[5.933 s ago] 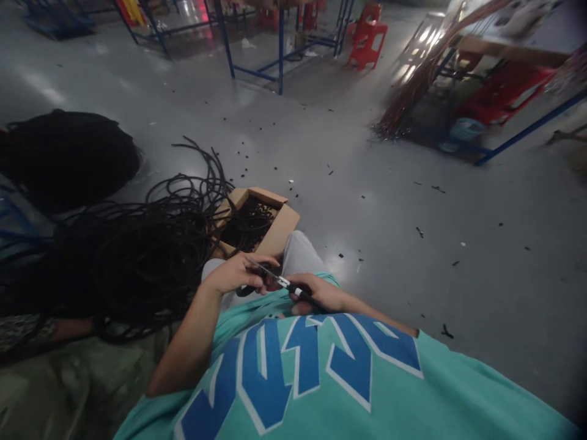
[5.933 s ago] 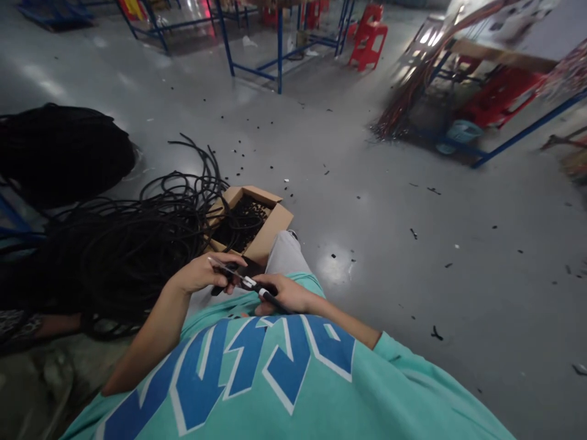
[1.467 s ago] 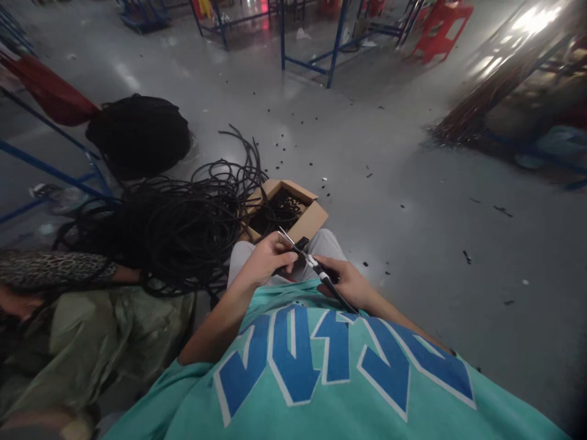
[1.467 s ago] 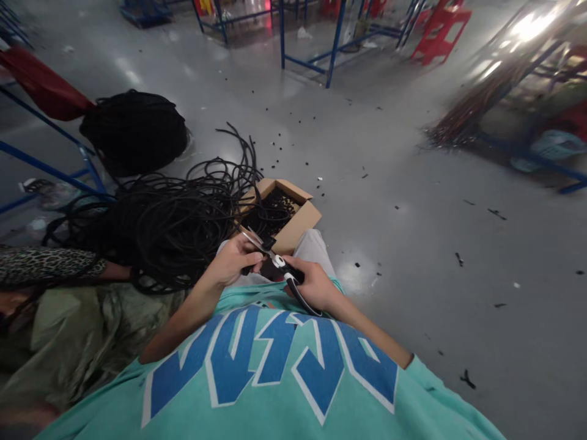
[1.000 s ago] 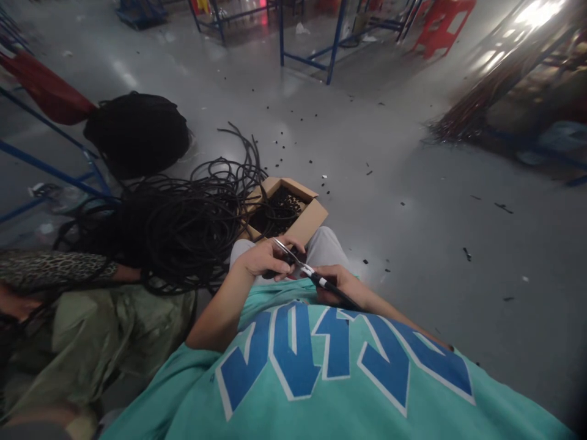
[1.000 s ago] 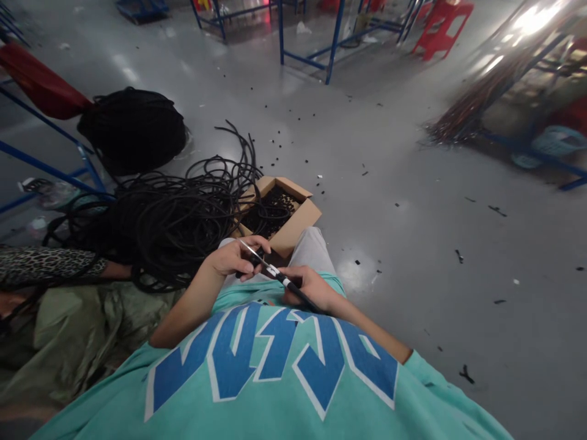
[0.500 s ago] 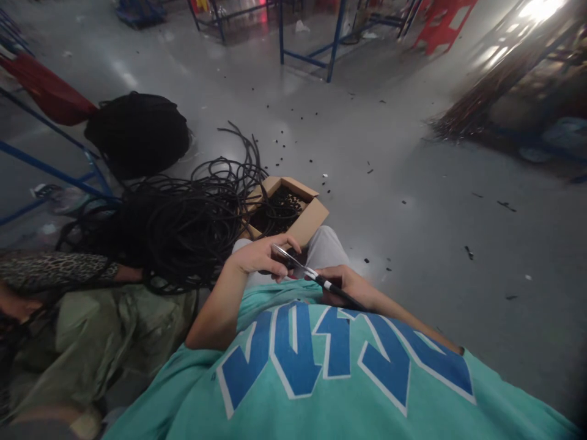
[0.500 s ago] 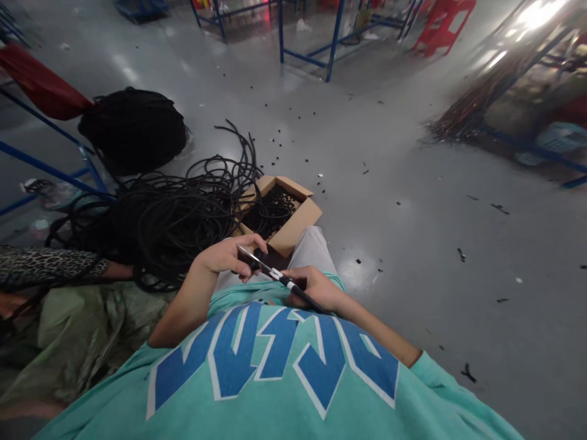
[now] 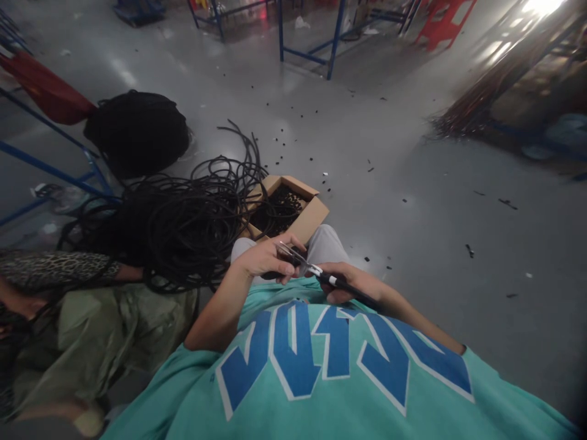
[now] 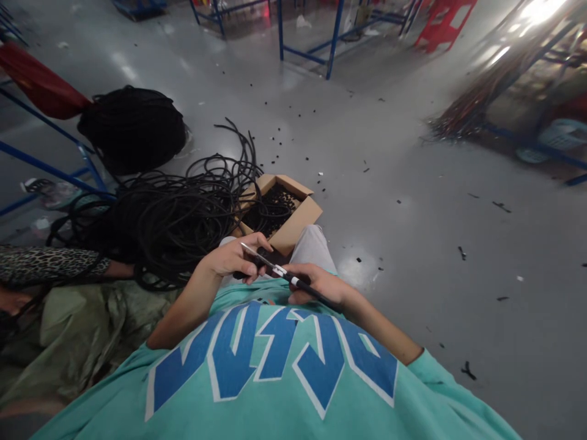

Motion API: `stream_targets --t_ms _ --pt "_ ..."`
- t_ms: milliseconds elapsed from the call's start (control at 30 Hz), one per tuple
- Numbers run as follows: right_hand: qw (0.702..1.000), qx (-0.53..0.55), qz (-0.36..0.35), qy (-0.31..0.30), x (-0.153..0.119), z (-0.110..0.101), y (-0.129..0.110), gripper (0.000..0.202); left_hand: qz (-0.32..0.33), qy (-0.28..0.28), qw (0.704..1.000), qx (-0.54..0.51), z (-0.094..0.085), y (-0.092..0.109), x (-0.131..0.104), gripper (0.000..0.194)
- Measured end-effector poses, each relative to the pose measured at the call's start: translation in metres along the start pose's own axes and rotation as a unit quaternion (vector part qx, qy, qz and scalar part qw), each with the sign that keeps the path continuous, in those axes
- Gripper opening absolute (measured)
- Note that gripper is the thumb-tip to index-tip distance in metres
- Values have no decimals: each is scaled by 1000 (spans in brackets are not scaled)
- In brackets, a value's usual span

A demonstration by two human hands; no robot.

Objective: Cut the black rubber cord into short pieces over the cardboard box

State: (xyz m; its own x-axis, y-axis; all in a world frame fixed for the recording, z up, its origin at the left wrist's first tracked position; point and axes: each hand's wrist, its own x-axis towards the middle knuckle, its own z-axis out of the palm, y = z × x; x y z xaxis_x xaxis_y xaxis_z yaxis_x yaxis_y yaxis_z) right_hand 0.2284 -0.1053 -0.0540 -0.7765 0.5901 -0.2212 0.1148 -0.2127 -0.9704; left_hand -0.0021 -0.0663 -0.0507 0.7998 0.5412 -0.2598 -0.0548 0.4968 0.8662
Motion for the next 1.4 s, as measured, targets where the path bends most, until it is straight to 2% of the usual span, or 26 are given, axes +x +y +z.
stream_targets --t_ms 133,267,367,500,667,800,933,1233,1400 --pt "999 6 2 -37 -2 -1 -7 54 -4 -42 999 -20 -1 -1 1 50" --pt "999 11 40 -10 -3 3 -20 55 18 -24 999 -42 0 0 1 48" --pt "999 -1 46 -11 -4 3 -24 55 13 -41 998 -49 -1 0 1 54" --pt "999 -11 36 -24 -5 0 -23 54 14 -56 996 -65 -3 -3 1 55" --pt "999 0 53 4 -5 6 -24 52 14 -57 995 -78 -2 -6 4 54" --pt "999 -13 30 22 -2 8 -19 52 19 -63 993 -95 2 -9 6 51" --pt "1000 10 14 11 -1 6 -13 54 17 -69 993 -98 1 -13 6 49" --pt "999 17 36 32 -3 6 -7 50 19 -47 996 -68 -6 -10 4 51" --pt "997 -4 50 60 -5 4 0 44 36 5 998 -41 -8 -5 1 51"
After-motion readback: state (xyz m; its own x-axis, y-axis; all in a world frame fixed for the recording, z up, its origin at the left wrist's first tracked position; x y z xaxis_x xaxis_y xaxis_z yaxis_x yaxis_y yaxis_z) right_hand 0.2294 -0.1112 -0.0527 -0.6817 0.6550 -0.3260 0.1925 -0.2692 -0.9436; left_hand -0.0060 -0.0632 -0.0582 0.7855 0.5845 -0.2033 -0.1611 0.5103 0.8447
